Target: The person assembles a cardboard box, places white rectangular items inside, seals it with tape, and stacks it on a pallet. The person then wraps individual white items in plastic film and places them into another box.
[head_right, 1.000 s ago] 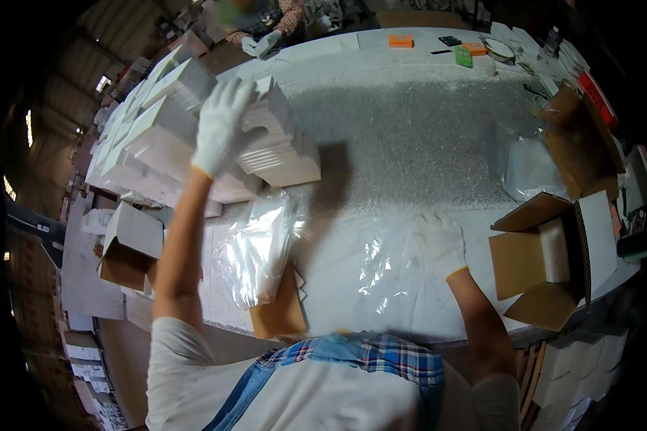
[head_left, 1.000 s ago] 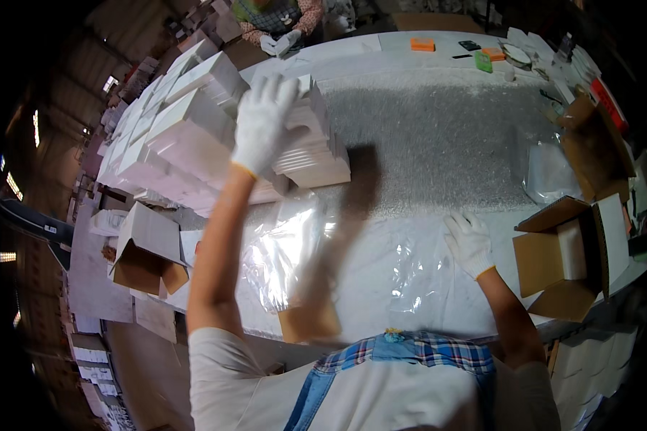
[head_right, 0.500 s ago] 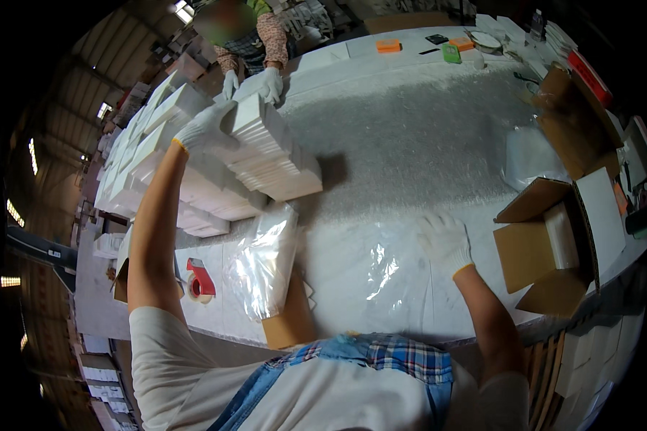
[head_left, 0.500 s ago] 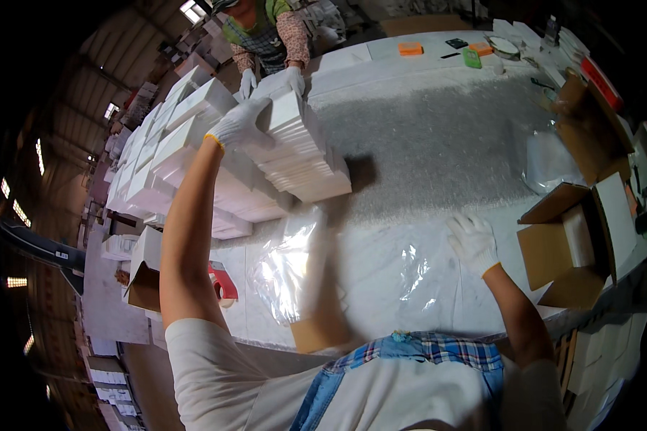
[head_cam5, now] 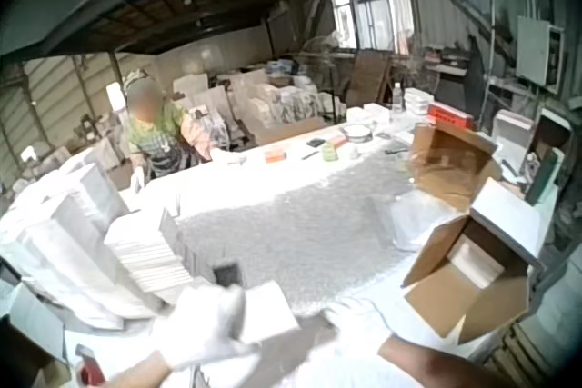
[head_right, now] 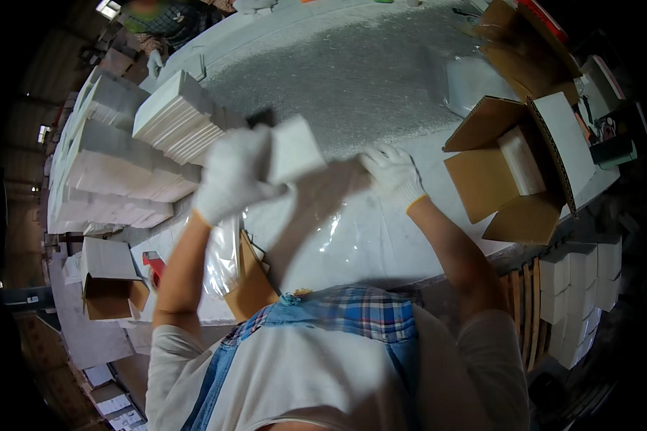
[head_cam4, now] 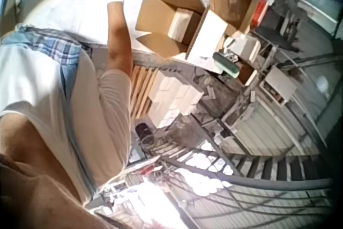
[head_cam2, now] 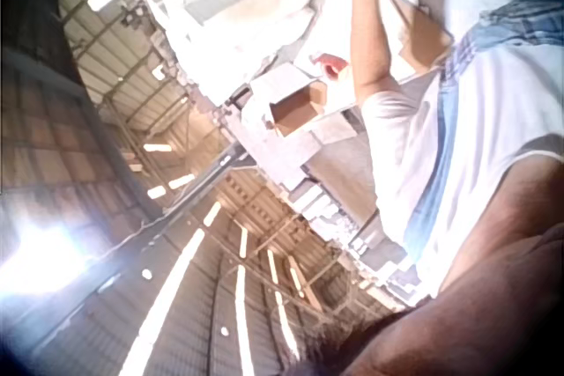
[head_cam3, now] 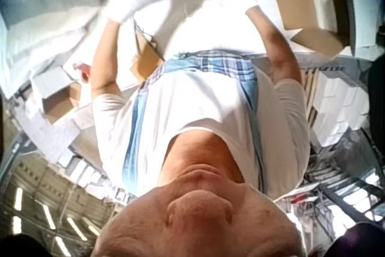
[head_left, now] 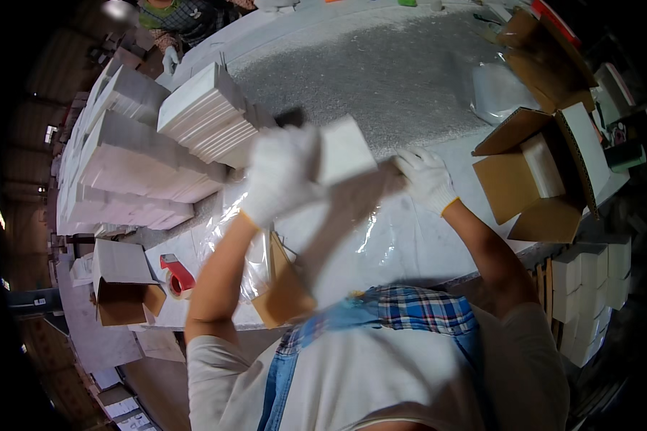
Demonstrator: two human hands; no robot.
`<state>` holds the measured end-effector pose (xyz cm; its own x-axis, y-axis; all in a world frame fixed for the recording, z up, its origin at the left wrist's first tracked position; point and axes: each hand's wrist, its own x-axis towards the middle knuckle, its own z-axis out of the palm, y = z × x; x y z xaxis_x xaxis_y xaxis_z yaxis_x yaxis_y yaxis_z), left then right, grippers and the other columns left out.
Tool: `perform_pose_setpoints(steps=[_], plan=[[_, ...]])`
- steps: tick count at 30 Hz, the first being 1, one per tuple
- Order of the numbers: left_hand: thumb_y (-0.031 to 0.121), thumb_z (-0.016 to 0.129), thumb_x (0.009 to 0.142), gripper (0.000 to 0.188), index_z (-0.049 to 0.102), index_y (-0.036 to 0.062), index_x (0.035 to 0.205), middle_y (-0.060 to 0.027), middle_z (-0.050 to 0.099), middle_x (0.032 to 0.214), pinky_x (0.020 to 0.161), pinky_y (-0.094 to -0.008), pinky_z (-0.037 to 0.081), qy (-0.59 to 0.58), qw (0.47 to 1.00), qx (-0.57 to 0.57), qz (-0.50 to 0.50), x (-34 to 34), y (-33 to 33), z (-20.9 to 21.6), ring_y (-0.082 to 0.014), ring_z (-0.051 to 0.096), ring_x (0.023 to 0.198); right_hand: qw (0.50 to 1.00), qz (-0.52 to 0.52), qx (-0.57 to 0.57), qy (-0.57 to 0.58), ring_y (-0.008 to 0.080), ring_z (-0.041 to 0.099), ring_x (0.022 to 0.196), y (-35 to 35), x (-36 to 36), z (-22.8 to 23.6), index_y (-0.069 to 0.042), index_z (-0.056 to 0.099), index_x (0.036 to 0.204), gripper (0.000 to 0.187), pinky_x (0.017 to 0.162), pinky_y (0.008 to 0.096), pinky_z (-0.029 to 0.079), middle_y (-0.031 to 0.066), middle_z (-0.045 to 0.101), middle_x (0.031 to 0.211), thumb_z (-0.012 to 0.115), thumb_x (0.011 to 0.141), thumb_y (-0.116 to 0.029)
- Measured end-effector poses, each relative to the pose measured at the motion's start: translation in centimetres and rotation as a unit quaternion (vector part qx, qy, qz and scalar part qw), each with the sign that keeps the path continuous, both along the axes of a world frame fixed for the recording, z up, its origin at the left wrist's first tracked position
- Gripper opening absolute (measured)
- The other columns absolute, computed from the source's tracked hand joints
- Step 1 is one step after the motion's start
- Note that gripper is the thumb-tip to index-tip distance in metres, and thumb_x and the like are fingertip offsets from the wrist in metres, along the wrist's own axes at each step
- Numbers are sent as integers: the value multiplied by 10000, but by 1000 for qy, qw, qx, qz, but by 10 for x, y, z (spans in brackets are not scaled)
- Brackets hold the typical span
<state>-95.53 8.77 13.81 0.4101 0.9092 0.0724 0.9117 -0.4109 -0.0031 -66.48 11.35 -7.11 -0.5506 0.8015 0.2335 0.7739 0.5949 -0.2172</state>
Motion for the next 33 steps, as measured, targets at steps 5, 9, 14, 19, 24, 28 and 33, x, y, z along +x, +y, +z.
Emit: perform_pose_setpoints(steps=[5,9,14,19,24,28,33], plan=[[615,758,770,807,576,6,1268,-202,651,1137,992,-440,462,5,980,-199,24,77,-37,-72,-353,620,1101,1000,2,-7,2,275,482,1375,3,9,-14,-227,635,1368,453,1101,453,417,21,573,1455,645,918,-278],[531,783,733,810,568,12,1316,-190,654,1159,1012,-427,454,-34,981,-193,5,87,-37,-116,-348,613,1129,1000,-3,-21,16,294,506,1356,15,11,-19,-190,660,1346,456,1103,441,428,62,588,1441,671,894,-247],[489,792,706,826,555,29,1349,-179,657,1150,1002,-427,459,-23,981,-191,3,89,-29,-128,-341,616,1132,995,-57,-64,51,315,424,1440,30,12,-21,-184,585,1441,541,1167,453,374,75,513,1536,642,923,-329],[492,796,702,853,543,32,1375,-177,659,1139,992,-428,462,-26,986,-167,-9,84,-32,-139,-341,622,1121,992,-63,-90,63,322,410,1452,32,11,-15,-167,559,1464,580,1185,447,364,83,494,1556,653,921,-347],[501,795,705,860,538,36,1381,-180,660,1145,988,-432,461,-27,986,-163,-10,83,-32,-140,-347,628,1112,993,-56,-79,74,346,426,1433,34,12,-18,-160,556,1462,586,1187,449,368,98,503,1540,685,913,-322],[508,793,711,866,528,43,1391,-187,662,1160,986,-432,466,-14,986,-162,-20,82,-31,-143,-345,633,1112,991,-67,-94,60,331,427,1436,37,11,-17,-160,549,1468,581,1183,438,375,87,503,1547,660,930,-349],[528,793,742,865,518,40,1400,-197,660,1198,1004,-447,471,1,981,-192,-18,82,-29,-134,-357,632,1131,986,-66,-134,72,323,445,1424,43,12,-18,-169,539,1480,594,1177,440,382,76,501,1557,641,932,-373]])
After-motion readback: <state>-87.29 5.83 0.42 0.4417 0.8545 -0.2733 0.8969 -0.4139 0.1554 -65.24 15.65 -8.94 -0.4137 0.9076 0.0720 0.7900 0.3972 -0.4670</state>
